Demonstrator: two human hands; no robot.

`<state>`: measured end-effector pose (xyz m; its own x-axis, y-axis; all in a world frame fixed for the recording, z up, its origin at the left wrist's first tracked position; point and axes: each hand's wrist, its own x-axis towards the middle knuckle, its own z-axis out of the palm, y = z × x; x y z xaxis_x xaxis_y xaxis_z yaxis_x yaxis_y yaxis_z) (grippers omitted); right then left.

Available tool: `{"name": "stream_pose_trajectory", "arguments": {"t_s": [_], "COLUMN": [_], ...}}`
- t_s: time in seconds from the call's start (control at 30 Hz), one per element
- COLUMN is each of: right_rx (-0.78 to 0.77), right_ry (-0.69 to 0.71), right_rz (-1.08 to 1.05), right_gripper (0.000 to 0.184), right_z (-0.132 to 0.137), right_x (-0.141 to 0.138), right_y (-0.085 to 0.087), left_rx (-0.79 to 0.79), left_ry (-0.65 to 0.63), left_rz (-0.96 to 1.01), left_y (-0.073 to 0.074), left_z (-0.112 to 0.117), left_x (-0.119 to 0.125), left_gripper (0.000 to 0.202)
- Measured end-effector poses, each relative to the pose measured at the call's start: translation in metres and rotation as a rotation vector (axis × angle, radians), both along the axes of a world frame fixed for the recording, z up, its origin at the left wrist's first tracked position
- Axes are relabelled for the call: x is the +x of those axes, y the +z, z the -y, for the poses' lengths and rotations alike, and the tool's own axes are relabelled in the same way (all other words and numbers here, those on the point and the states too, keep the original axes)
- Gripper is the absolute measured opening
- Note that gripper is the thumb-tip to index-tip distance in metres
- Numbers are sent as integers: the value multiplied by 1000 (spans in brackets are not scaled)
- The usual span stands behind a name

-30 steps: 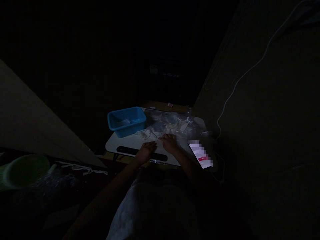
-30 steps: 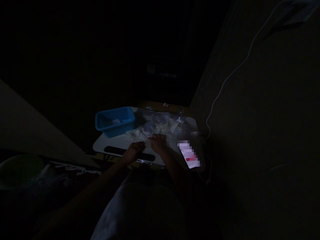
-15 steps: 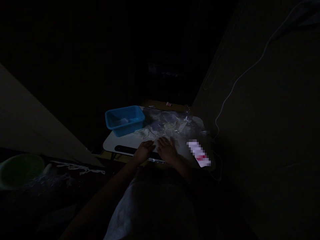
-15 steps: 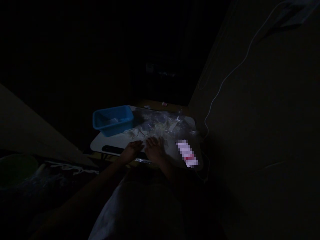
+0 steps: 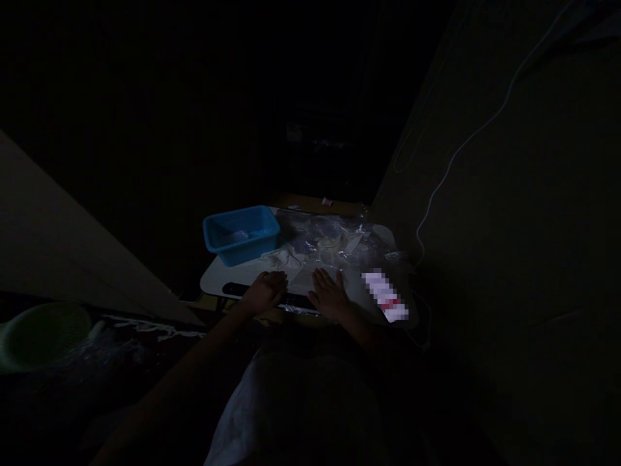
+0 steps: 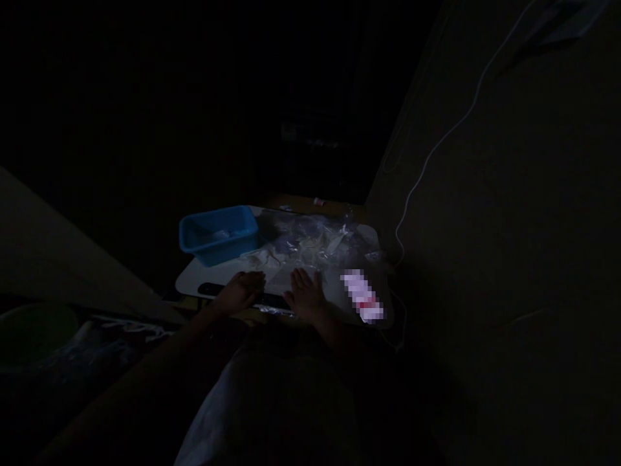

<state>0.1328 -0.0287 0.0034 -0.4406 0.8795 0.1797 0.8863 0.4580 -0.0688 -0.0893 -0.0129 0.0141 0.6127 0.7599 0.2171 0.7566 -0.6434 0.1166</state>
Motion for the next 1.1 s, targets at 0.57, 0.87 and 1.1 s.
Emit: {"name": "stream_pose_trajectory", "arguments": {"t_s": [0.57, 0.87, 1.1], "right_rx": [-40, 132, 37], "right_ry": [60, -23, -165], "right_rz": [-40, -612, -992], "right_gripper": [52, 66, 80], "right_z": [-2, -9, -17], "right_x": [4, 44, 43], "right_y": [4, 2, -11], "left_rx": [-114, 27, 6], "left_ry": [27, 89, 123], "left_rz": [-57, -152, -170], "left_y": [-26, -29, -24], "left_z": [-7, 0, 8], "left_x": [74, 81, 85], "left_gripper": [55, 62, 63]}}
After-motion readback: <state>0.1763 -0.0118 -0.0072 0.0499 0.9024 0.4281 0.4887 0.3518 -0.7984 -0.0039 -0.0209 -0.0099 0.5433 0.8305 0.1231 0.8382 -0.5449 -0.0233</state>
